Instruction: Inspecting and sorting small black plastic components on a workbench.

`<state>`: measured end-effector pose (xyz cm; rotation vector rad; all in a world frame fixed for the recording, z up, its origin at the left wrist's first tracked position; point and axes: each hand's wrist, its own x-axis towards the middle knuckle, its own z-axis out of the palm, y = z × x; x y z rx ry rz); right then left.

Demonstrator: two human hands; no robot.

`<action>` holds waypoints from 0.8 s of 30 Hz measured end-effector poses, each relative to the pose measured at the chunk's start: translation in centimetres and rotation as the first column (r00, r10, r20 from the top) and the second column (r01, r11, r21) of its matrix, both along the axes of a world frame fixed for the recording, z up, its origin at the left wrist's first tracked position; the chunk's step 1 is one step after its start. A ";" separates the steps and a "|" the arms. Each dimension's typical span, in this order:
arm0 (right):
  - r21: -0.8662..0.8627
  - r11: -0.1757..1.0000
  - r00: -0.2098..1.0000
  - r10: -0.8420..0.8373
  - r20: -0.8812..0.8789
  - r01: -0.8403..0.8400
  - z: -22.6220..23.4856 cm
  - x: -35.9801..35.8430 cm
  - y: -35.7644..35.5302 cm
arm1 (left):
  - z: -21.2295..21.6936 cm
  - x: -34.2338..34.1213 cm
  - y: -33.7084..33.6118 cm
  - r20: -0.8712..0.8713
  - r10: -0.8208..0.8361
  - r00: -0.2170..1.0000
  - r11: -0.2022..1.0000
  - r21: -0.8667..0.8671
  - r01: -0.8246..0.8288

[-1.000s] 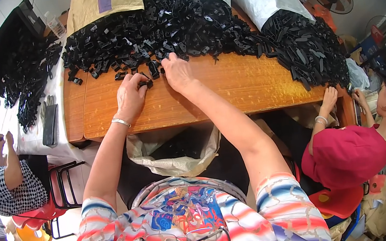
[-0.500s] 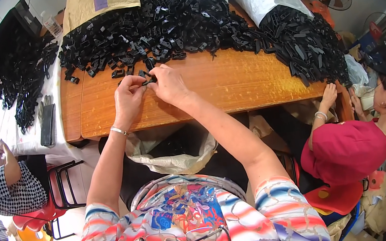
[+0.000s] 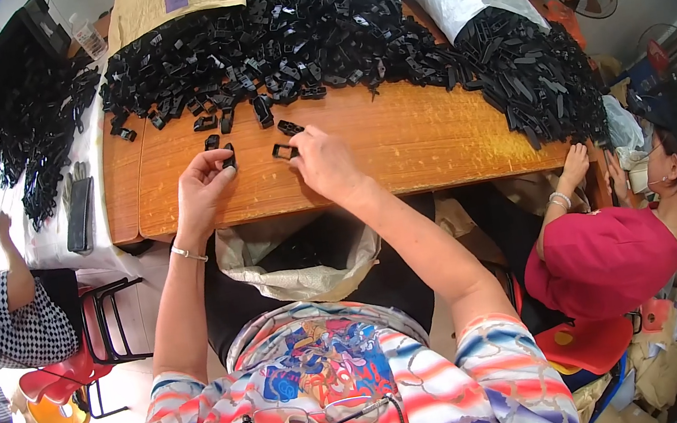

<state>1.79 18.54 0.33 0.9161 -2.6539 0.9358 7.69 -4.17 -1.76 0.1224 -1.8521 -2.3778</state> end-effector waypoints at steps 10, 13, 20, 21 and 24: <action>-0.041 0.999 0.999 -0.026 -0.019 0.025 -0.5 -3.1 -0.1 | 0.1 -0.1 1.8 0.068 0.106 0.992 0.991 -0.095 -0.099; 0.036 0.999 0.990 -0.030 -0.138 0.035 0.1 -4.2 -0.7 | 0.4 0.1 1.4 0.127 0.089 0.988 0.994 0.045 -0.095; 0.291 0.957 1.000 0.018 -0.012 -0.013 -0.1 -5.2 -1.5 | 0.1 1.1 1.1 0.128 0.000 0.992 0.984 0.178 -0.023; 0.244 0.970 0.999 -0.011 0.049 -0.002 -0.3 -5.3 -1.3 | 0.2 1.1 1.3 0.129 0.002 0.992 0.983 0.181 -0.025; 0.135 0.991 1.000 -0.026 0.005 0.025 -0.4 -4.5 -0.9 | 0.5 1.4 1.4 0.125 -0.013 0.992 0.997 0.076 0.004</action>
